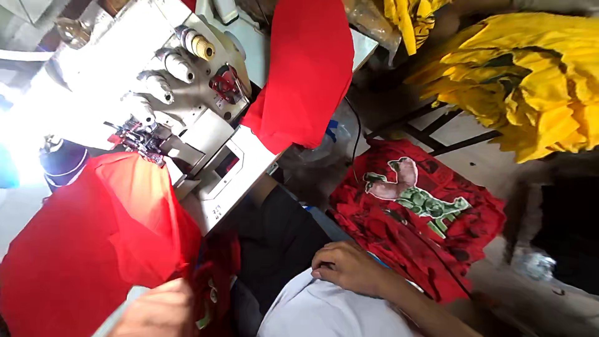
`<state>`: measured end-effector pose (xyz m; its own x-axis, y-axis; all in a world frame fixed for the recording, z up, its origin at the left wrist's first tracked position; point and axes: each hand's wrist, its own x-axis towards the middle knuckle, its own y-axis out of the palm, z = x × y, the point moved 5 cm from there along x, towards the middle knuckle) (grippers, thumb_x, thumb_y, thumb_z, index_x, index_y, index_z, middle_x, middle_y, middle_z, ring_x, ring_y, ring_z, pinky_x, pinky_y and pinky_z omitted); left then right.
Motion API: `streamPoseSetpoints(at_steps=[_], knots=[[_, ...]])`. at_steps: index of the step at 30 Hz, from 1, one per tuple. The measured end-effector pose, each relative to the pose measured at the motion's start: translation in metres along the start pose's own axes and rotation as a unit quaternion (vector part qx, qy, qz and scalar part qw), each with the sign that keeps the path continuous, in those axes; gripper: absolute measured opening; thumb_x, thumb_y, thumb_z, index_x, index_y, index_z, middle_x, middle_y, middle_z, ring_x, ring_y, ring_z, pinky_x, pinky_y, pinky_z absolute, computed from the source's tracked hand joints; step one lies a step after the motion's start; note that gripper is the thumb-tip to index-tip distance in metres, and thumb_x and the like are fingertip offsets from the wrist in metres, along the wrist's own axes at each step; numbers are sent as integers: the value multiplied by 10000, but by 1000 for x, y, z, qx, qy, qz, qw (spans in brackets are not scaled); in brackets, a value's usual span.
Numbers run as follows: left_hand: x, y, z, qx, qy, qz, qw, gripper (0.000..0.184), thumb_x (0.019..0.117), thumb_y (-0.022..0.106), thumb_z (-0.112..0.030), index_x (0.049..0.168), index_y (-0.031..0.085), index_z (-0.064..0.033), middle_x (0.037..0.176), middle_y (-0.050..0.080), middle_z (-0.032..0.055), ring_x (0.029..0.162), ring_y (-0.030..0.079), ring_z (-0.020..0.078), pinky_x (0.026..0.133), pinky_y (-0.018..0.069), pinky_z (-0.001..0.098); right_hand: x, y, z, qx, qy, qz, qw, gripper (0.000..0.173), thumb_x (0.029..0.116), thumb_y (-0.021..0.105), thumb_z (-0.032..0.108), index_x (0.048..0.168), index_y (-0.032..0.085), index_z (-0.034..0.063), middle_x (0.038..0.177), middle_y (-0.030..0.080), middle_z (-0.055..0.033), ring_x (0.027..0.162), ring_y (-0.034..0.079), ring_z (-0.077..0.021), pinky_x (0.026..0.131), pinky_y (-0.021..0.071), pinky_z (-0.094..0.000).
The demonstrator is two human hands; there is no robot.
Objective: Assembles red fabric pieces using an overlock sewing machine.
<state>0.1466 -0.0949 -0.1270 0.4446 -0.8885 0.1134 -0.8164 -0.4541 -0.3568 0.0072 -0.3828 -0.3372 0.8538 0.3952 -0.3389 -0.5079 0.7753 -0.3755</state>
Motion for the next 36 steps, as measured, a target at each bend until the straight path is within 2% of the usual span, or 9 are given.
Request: streamPoseSetpoints(at_steps=[4, 9, 12, 16, 23, 26, 29, 33, 36], knots=[[61, 40, 44, 132, -97, 79, 983, 279, 1001, 656, -361, 1031, 771, -108, 873, 731, 42, 846, 685, 154, 824, 563, 359, 14, -41, -13, 142, 71, -239, 958, 296, 1026, 604, 312, 1126, 750, 75, 987, 754, -62, 846, 718, -161, 803, 602, -391], [188, 73, 82, 276, -89, -152, 945, 163, 963, 675, -199, 1041, 779, -101, 1026, 729, 69, 969, 702, 181, 857, 596, 362, 73, -113, -21, 454, 35, -468, 757, 467, 1094, 320, 326, 1368, 527, 10, 1193, 684, -103, 920, 703, -190, 788, 602, -382], [247, 88, 108, 383, -15, -207, 900, 272, 900, 681, -57, 1167, 736, -41, 1228, 676, 142, 1136, 643, 316, 921, 559, 464, 93, -144, -1, 522, -36, -496, 694, 506, 1112, 278, 395, 1326, 555, 30, 1119, 665, -75, 942, 686, -170, 820, 602, -382], [274, 82, 109, 394, 10, -213, 894, 193, 806, 700, 56, 955, 776, -40, 1027, 728, 114, 974, 701, 277, 827, 597, 403, 85, -150, 10, 528, -34, -477, 702, 459, 1116, 279, 309, 1307, 567, 6, 1113, 687, -107, 941, 702, -197, 803, 609, -370], [282, 45, 121, 278, -179, -165, 929, 141, 760, 805, -41, 794, 789, -177, 850, 719, -69, 748, 672, 73, 681, 580, 348, 64, -151, 11, 418, 1, -538, 732, 349, 1060, 457, 258, 1258, 643, 39, 1138, 716, -84, 972, 714, -194, 832, 612, -361], [287, 41, 125, 255, -226, -155, 927, 195, 697, 903, -116, 714, 710, -139, 785, 681, -29, 704, 641, 127, 650, 537, 397, 60, -160, 20, 361, -21, -565, 741, 322, 1025, 503, 241, 1227, 675, 59, 1091, 723, -48, 918, 699, -157, 792, 594, -318], [295, 33, 130, 168, -279, -125, 937, 187, 766, 897, -169, 800, 733, -87, 765, 697, 25, 655, 644, 155, 648, 551, 398, 63, -167, 28, 317, -43, -590, 741, 305, 1014, 548, 253, 1219, 678, 68, 1112, 709, -27, 906, 683, -113, 772, 585, -271], [317, 3, 70, 207, -93, -277, 934, 164, 982, 623, -38, 1109, 725, -25, 1229, 720, 76, 895, 743, 160, 808, 632, 384, 71, -173, 57, 304, -78, -596, 739, 291, 1020, 539, 234, 1179, 684, 38, 1097, 700, -37, 904, 665, -91, 781, 574, -260], [317, 2, 10, 256, 82, -321, 908, 183, 1037, 582, -122, 1130, 709, -30, 1200, 728, 67, 969, 713, 99, 850, 596, 294, 97, -194, 79, 453, -198, -465, 734, 391, 1066, 465, 386, 1165, 688, 81, 1101, 725, -40, 884, 702, -132, 744, 597, -311]])
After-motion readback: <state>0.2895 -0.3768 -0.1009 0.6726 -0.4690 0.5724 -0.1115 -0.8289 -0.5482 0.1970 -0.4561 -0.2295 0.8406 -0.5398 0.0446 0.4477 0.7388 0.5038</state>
